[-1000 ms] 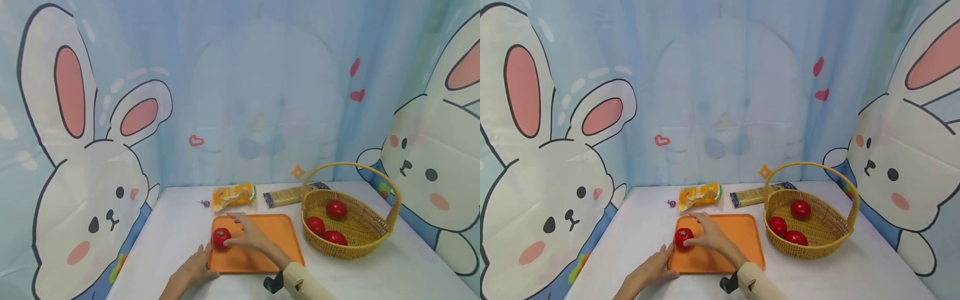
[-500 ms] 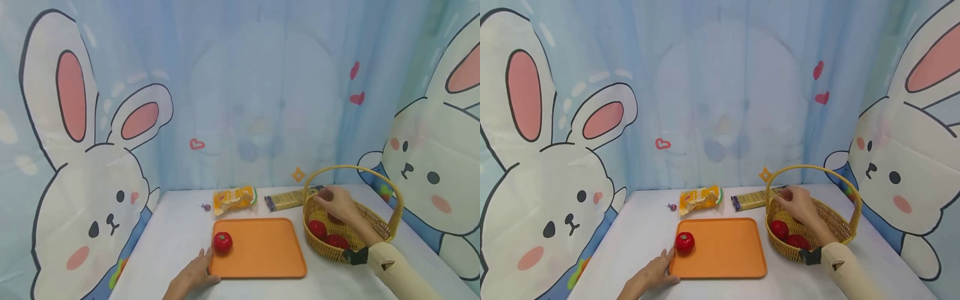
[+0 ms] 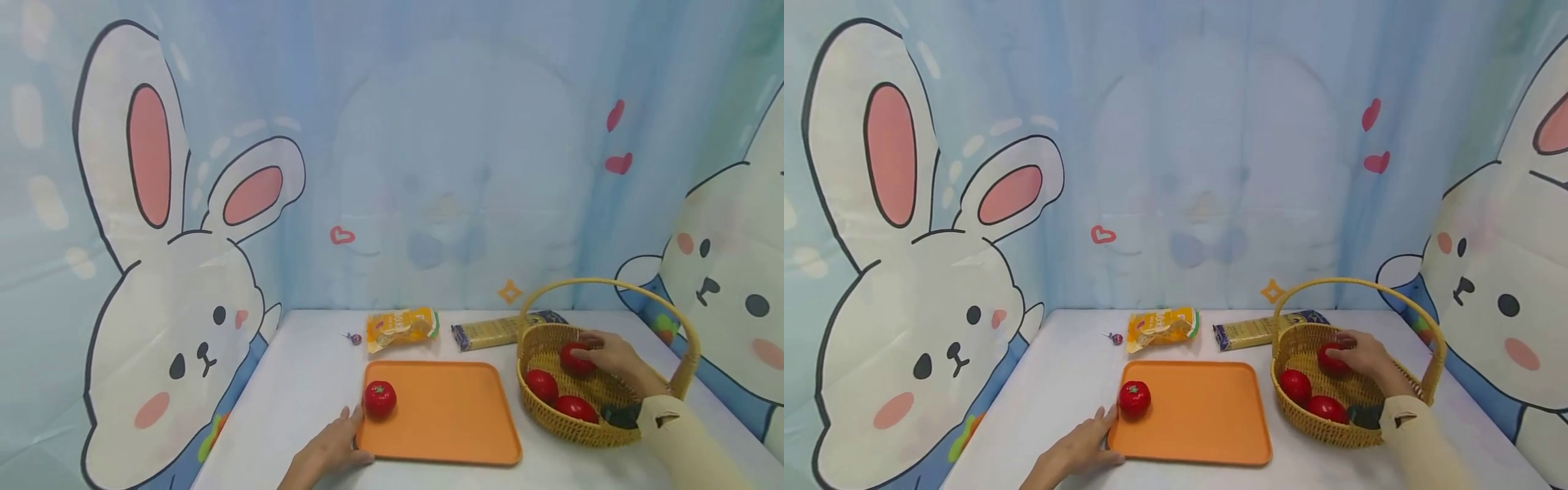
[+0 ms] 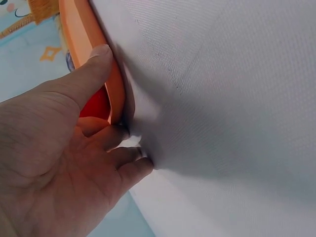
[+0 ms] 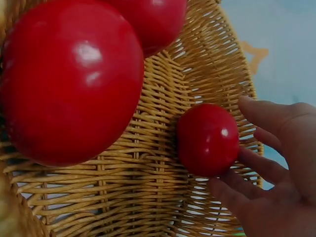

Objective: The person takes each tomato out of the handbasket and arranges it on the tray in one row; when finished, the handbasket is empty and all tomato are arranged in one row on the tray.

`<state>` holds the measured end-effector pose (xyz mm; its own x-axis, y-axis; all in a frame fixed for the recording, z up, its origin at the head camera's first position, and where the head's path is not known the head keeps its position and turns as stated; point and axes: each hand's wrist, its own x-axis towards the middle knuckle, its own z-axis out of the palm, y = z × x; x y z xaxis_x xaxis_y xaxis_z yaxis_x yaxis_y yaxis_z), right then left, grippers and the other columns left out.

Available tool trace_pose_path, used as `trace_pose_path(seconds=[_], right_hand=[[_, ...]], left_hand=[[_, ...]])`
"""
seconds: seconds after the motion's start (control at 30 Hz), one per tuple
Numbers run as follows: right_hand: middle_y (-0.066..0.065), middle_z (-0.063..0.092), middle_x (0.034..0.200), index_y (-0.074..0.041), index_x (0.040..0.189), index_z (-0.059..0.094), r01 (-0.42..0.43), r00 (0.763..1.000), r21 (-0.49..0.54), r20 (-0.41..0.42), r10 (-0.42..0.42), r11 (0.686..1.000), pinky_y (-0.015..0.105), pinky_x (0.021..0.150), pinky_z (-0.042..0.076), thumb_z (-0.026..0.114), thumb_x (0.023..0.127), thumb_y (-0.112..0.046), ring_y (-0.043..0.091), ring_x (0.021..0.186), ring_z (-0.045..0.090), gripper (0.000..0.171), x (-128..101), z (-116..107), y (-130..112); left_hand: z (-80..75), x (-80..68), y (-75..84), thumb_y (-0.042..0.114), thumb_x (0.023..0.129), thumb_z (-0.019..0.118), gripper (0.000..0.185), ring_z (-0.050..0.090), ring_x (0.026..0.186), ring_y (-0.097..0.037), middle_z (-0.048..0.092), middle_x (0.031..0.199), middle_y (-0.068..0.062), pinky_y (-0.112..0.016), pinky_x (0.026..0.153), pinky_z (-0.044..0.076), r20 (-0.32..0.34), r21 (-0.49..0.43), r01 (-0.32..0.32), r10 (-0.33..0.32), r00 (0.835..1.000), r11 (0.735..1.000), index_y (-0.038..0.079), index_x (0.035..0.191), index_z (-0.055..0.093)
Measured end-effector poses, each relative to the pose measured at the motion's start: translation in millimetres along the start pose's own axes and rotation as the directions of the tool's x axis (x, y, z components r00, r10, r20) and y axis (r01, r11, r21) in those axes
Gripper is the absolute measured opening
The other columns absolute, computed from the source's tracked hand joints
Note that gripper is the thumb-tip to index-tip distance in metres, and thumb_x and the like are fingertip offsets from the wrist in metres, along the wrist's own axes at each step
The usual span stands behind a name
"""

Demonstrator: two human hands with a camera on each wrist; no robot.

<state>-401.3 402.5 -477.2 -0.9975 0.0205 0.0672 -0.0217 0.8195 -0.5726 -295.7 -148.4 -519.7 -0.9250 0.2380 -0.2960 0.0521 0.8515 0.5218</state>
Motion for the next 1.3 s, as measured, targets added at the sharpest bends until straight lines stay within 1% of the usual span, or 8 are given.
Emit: trace_pose_path(seconds=[0.17, 0.3, 0.4, 0.53, 0.73, 0.93, 1.0, 1.3], right_hand=[[0.044, 0.053, 0.123, 0.021, 0.131, 0.046, 0.029, 0.999, -0.04, 0.045, -0.027, 0.999, 0.059, 0.084, 0.057, 0.076, 0.09, -0.028, 0.058, 0.108, 0.056, 0.071, 1, 2, -3], [0.037, 0.061, 0.109, 0.021, 0.122, 0.054, 0.025, 0.998, -0.033, 0.067, -0.023, 0.999, 0.052, 0.077, 0.06, 0.081, 0.085, -0.021, 0.046, 0.095, 0.062, 0.062, 0, 8, -7], [0.03, 0.061, 0.101, 0.02, 0.117, 0.052, 0.003, 0.997, -0.001, 0.08, -0.003, 1.0, 0.047, 0.072, 0.06, 0.082, 0.082, -0.017, 0.038, 0.089, 0.061, 0.059, -3, 8, -9], [0.026, 0.057, 0.095, 0.014, 0.111, 0.046, -0.003, 0.997, 0.026, 0.08, 0.001, 1.0, 0.042, 0.068, 0.059, 0.083, 0.079, -0.014, 0.036, 0.085, 0.058, 0.056, -6, 8, -12], [0.021, 0.062, 0.09, 0.016, 0.109, 0.053, -0.051, 0.99, -0.034, 0.132, 0.055, 0.998, 0.043, 0.068, 0.059, 0.086, 0.077, -0.022, 0.032, 0.082, 0.06, 0.06, -8, 11, -13], [0.014, 0.065, 0.08, 0.01, 0.093, 0.064, -0.06, 0.992, -0.045, 0.107, 0.064, 0.997, 0.038, 0.062, 0.058, 0.084, 0.077, -0.024, 0.025, 0.072, 0.06, 0.043, -15, 7, -14], [0.015, 0.065, 0.08, 0.011, 0.094, 0.064, -0.071, 0.992, -0.041, 0.099, 0.075, 0.997, 0.038, 0.062, 0.059, 0.084, 0.079, -0.023, 0.026, 0.072, 0.06, 0.042, -17, 4, -15], [0.036, 0.058, 0.101, 0.023, 0.121, 0.044, -0.109, 0.992, -0.029, 0.058, 0.11, 0.994, 0.048, 0.071, 0.06, 0.079, 0.084, -0.033, 0.044, 0.09, 0.061, 0.076, -25, -11, -29]], left_hand=[[-0.3, 0.1, 3.9, 0.03, 0.081, 0.086, 0.089, 0.037, 0.143, -0.047, 0.041, 0.153, -0.028, -0.067, 0.112, 0.032, 0.004, 0.019, 0.004, -0.004, 1.0, 1.0, 0.003, 0.153, 0.041], [-1.1, -0.5, 4.1, 0.03, 0.082, 0.085, 0.089, 0.036, 0.143, -0.048, 0.041, 0.154, -0.028, -0.067, 0.112, 0.032, 0.011, 0.017, 0.005, -0.005, 1.0, 1.0, 0.003, 0.154, 0.04], [-2.2, -1.8, 4.8, 0.03, 0.082, 0.085, 0.09, 0.036, 0.143, -0.048, 0.04, 0.154, -0.029, -0.067, 0.112, 0.031, 0.007, 0.011, -0.002, 0.002, 1.0, 1.0, 0.002, 0.154, 0.04], [-3.6, -4.4, 4.8, 0.03, 0.082, 0.085, 0.089, 0.036, 0.142, -0.049, 0.04, 0.153, -0.031, -0.067, 0.113, 0.031, -0.006, 0.013, -0.029, 0.029, 1.0, 0.999, -0.001, 0.153, 0.039], [-2.3, -4.1, 4.6, 0.029, 0.083, 0.085, 0.088, 0.036, 0.142, -0.049, 0.04, 0.153, -0.032, -0.067, 0.112, 0.032, -0.012, 0.011, -0.038, 0.038, 0.999, 0.999, -0.002, 0.152, 0.04], [-0.2, -3.0, 4.8, 0.029, 0.082, 0.085, 0.089, 0.035, 0.142, -0.051, 0.038, 0.153, -0.033, -0.069, 0.112, 0.031, -0.001, -0.009, -0.029, 0.029, 1.0, 1.0, -0.002, 0.152, 0.04], [-0.9, -2.7, 4.8, 0.029, 0.082, 0.085, 0.089, 0.035, 0.143, -0.05, 0.038, 0.153, -0.033, -0.068, 0.112, 0.03, 0.0, -0.009, -0.03, 0.03, 1.0, 0.999, -0.002, 0.152, 0.04], [-3.2, -3.0, 3.2, 0.033, 0.083, 0.084, 0.09, 0.033, 0.144, -0.048, 0.037, 0.155, -0.031, -0.067, 0.113, 0.031, 0.005, -0.01, -0.026, 0.026, 1.0, 1.0, 0.0, 0.153, 0.039]])
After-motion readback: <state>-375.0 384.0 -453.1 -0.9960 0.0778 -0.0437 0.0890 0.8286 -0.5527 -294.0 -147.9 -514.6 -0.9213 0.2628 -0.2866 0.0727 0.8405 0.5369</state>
